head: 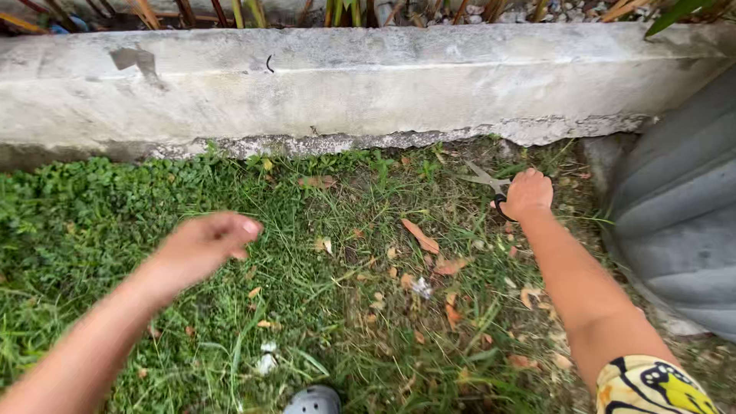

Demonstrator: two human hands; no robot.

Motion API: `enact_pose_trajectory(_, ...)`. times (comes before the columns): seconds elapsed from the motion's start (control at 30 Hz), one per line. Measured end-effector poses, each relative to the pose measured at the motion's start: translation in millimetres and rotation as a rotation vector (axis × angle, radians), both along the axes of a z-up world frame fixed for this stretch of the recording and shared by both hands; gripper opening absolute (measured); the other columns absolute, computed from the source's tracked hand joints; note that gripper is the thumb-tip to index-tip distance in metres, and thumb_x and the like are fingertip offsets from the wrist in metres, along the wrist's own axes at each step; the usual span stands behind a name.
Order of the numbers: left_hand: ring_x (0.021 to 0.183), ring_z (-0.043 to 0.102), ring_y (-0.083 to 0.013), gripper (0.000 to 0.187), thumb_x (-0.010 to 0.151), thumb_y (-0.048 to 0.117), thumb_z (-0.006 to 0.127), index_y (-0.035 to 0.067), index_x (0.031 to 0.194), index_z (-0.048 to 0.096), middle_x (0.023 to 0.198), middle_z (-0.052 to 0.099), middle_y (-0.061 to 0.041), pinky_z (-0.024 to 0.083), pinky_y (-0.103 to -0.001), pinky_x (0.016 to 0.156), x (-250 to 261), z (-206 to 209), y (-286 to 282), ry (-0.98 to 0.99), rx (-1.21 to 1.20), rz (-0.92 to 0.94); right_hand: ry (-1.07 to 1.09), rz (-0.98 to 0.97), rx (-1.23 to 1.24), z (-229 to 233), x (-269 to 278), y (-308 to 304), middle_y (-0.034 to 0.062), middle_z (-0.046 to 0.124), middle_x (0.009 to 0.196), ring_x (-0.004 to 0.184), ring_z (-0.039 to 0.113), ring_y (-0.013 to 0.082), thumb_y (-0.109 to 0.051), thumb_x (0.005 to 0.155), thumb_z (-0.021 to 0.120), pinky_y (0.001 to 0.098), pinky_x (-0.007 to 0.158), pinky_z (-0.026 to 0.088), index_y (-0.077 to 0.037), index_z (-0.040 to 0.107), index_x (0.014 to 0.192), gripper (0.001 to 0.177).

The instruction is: The person cuts small patches of grass and weeds using scissors while kneeling outdoors, occasionally pulling the cut vegetation by hand.

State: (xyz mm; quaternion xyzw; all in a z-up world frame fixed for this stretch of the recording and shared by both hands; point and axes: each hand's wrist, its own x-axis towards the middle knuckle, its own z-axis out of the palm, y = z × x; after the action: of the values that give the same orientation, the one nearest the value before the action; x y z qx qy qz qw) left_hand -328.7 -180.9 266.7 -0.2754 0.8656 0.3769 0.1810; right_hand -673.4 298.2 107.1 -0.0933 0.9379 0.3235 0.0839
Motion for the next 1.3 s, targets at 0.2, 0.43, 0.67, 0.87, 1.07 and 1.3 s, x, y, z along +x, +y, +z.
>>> enact_pose_trajectory(0.2, 0.091, 0.07, -0.0181, 0.051, 0.092, 0.049, 0.061, 0.011, 0.124, 0.074, 0.098, 0.076, -0.006, 0.056, -0.039, 0.089, 6.6, -126.5, 31.5, 0.134, 0.343, -0.038, 0.063, 0.033, -0.183, -75.2, -23.9, -33.1, 0.0135, 0.066, 0.116, 0.102, 0.068, 0.0248, -0.064, 0.086, 0.071, 0.0364, 0.081, 0.059, -0.001, 0.067, 0.118, 0.071)
enact_pose_trajectory(0.43, 0.095, 0.068, -0.012, 0.043, 0.097, 0.042, 0.056, 0.014, 0.127, 0.07, 0.114, 0.076, 0.002, 0.052, -0.029, 0.089, -15.7, -134.0, 33.1, 0.1, 0.518, 0.08, -0.092, -0.069, -0.444, -62.5, -12.2, -12.5, 0.0136, 0.075, 0.09, 0.076, 0.077, 0.027, -0.066, 0.094, 0.062, 0.0404, 0.064, 0.063, -0.002, 0.071, 0.105, 0.065)
enact_pose_trajectory(0.67, 0.097, 0.067, -0.0121, 0.042, 0.099, 0.041, 0.055, 0.013, 0.127, 0.069, 0.12, 0.075, 0.0, 0.051, -0.029, 0.087, -35.8, -140.3, 44.2, 0.081, 0.592, 0.132, 0.127, 0.123, -0.443, -42.7, -23.9, 1.8, 0.0171, 0.065, 0.108, 0.1, 0.068, 0.0324, -0.076, 0.073, 0.074, 0.0432, 0.081, 0.059, 0.001, 0.066, 0.113, 0.087)
enact_pose_trajectory(0.87, 0.1, 0.067, -0.0119, 0.044, 0.097, 0.043, 0.055, 0.016, 0.129, 0.069, 0.124, 0.075, 0.002, 0.051, -0.03, 0.091, -48.0, -142.1, 40.7, 0.062, 0.591, 0.116, 0.119, 0.145, -0.354, -76.6, -50.6, -35.0, 0.0162, 0.066, 0.111, 0.103, 0.069, 0.0298, -0.075, 0.08, 0.072, 0.0398, 0.088, 0.058, 0.002, 0.066, 0.112, 0.084)
enact_pose_trajectory(1.07, 0.103, 0.067, -0.0121, 0.047, 0.097, 0.045, 0.053, 0.018, 0.132, 0.067, 0.126, 0.074, 0.001, 0.052, -0.031, 0.093, -53.4, -144.0, 36.9, 0.023, 0.588, 0.099, 0.0, 0.092, -0.392, -87.0, -63.0, -24.2, 0.0147, 0.074, 0.103, 0.092, 0.075, 0.032, -0.06, 0.088, 0.071, 0.0435, 0.077, 0.06, -0.007, 0.07, 0.107, 0.056)
enact_pose_trajectory(1.3, 0.101, 0.067, -0.0124, 0.047, 0.097, 0.044, 0.053, 0.017, 0.133, 0.067, 0.125, 0.075, 0.001, 0.051, -0.031, 0.09, -50.3, -156.2, 21.1, 0.018, 0.58, 0.124, 0.227, 0.451, -0.555, -53.9, -27.0, 22.7, 0.0139, 0.064, 0.094, 0.084, 0.069, 0.0318, -0.064, 0.077, 0.078, 0.0425, 0.074, 0.058, -0.001, 0.067, 0.097, 0.067)
